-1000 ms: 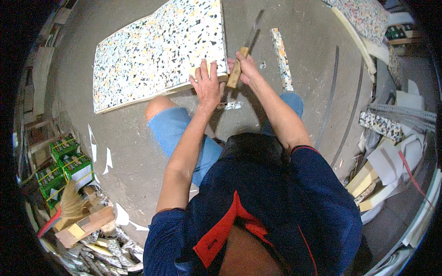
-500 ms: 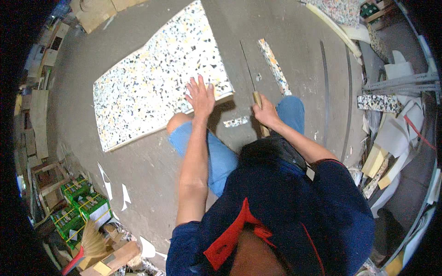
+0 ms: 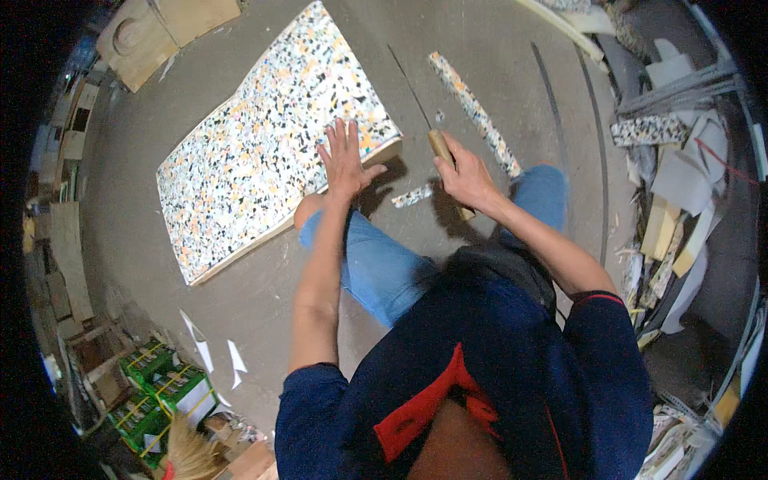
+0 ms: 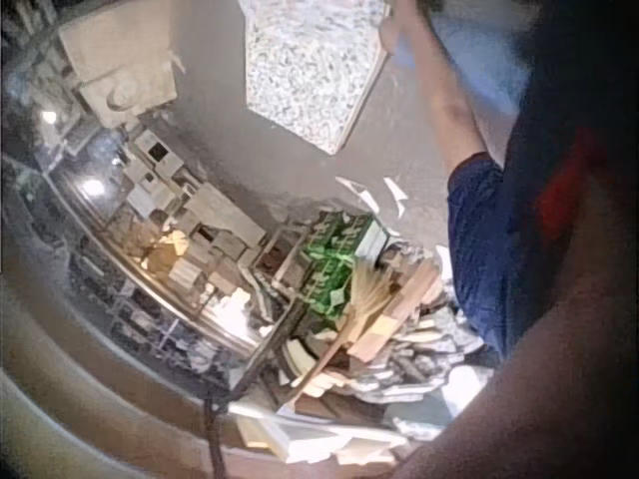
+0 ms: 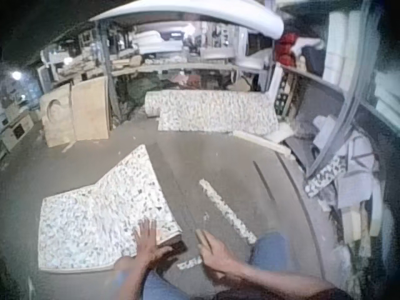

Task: The person positions a speckled board on the floor, marks it with a pen and ruler, then uses a hand saw to cut along the marked line. The cut piece is separated and set aside.

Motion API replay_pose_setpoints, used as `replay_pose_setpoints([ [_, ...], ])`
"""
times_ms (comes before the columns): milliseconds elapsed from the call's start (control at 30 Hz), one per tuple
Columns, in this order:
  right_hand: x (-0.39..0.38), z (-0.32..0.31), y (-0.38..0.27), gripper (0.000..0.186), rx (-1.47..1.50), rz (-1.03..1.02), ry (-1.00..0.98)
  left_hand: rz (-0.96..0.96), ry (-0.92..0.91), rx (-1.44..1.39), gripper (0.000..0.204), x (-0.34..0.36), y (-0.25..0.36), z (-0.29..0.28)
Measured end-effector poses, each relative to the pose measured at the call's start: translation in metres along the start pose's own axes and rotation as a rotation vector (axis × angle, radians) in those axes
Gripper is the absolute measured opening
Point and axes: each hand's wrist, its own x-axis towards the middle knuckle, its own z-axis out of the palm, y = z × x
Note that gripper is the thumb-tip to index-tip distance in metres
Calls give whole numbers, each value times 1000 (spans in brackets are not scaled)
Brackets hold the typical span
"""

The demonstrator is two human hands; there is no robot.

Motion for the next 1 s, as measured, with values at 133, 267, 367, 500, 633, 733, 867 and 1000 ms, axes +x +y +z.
replay_pose_setpoints([
  [133,-11,15,-5,58,195,33,4,63,-73,71,135,11,-8,-26],
  [267,-17,44,8,58,132,-81,97,164,-61,5,129,17,-7,-32],
  [367,-19,61,25,58,165,-85,202,216,-84,23,133,19,1,-24],
  [500,-21,74,33,57,207,-196,262,239,-36,16,128,19,7,-18],
  [633,-25,68,23,56,294,-17,120,268,-56,20,118,19,7,-19],
  [733,-27,57,15,52,304,92,33,310,-64,-26,112,18,6,-18],
  [867,-22,53,7,50,305,147,-28,304,-51,-27,110,16,2,-16],
  [1000,-10,57,6,50,297,108,-22,297,-95,-14,110,14,0,-17],
])
